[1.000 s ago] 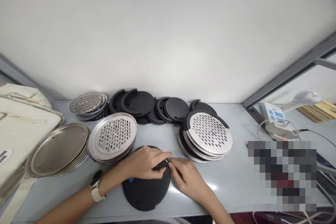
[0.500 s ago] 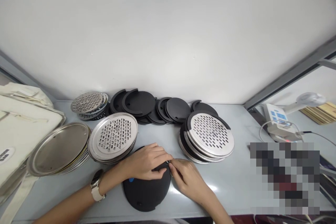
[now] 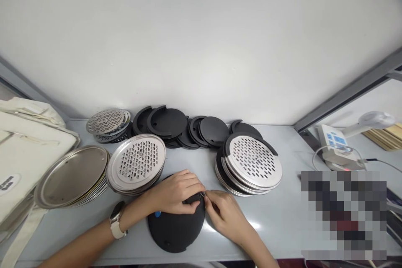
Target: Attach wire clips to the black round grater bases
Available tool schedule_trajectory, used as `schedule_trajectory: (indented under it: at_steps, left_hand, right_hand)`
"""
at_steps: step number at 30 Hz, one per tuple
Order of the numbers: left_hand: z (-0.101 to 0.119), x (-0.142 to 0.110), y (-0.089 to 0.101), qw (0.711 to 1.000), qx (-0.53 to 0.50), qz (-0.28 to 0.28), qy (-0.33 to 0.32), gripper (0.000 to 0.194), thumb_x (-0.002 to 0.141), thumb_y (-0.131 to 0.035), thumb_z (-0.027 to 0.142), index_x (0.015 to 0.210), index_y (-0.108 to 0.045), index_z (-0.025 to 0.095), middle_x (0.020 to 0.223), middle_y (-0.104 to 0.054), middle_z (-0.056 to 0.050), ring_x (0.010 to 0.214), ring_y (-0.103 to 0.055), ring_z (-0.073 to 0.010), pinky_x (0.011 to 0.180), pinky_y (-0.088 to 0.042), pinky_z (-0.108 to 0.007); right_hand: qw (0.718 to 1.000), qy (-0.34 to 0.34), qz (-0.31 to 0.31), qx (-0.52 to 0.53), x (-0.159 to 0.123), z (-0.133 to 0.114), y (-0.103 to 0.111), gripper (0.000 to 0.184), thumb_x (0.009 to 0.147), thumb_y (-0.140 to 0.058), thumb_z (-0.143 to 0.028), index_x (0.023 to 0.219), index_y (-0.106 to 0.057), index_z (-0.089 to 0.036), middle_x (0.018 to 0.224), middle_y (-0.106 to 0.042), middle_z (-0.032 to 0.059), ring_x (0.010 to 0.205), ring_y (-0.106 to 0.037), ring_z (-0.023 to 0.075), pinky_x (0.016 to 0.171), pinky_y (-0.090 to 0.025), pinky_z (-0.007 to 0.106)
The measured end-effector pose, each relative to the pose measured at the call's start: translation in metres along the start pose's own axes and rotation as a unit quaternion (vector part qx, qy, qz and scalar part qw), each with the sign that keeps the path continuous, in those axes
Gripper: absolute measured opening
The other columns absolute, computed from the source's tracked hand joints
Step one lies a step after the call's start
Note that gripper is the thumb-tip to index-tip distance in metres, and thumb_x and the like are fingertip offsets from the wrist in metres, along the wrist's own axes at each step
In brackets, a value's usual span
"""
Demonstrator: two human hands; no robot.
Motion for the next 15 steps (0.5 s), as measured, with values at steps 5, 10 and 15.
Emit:
schedule_trajectory:
  at_steps: [5, 10, 15]
  left_hand:
    - [-0.0010, 0.0006, -0.0002, 1.000, -0.003, -0.003, -0.007, 0.023, 0.083, -0.054, 0.019, 0.106, -0.057, 0.015, 0.094, -0.065, -0.006, 0.089, -0.055, -0.0202, 0.084, -0.040, -0.033]
    - [-0.0026, 0.0000, -0.0010, 0.999, -0.028, 0.001, -0.016, 0.025, 0.085, -0.053, 0.020, 0.110, -0.057, 0.016, 0.097, -0.066, -0.006, 0.092, -0.057, -0.0202, 0.088, -0.039, -0.035]
    - [-0.0032, 0.0004, -0.0004, 0.999, -0.048, 0.014, -0.013, 0.026, 0.083, -0.055, 0.018, 0.109, -0.058, 0.017, 0.096, -0.068, -0.005, 0.092, -0.059, -0.0194, 0.090, -0.039, -0.034]
  right_hand:
    - [1.000, -0.001, -0.009, 0.003, -0.0005, 0.0009, 0.0001, 0.032, 0.098, -0.032, -0.027, 0.067, -0.029, -0.021, 0.061, -0.044, -0.0022, 0.055, -0.041, 0.0120, 0.056, -0.025, 0.026]
    - [1.000, 0.010, -0.019, 0.004, -0.0024, 0.0018, 0.0008, 0.033, 0.099, -0.031, -0.028, 0.067, -0.028, -0.021, 0.060, -0.041, -0.0027, 0.056, -0.040, 0.0121, 0.057, -0.025, 0.026]
    - [1.000, 0.013, -0.022, 0.007, -0.0019, 0.0017, 0.0012, 0.032, 0.100, -0.030, -0.029, 0.069, -0.028, -0.021, 0.061, -0.041, -0.0027, 0.057, -0.041, 0.0123, 0.058, -0.026, 0.026]
Point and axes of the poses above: each hand's wrist, its own x-axis towards the middle knuckle, its own y-axis out of the back of the hand, z = x × y, the point moved 1 cm from there along x, towards the middle knuckle
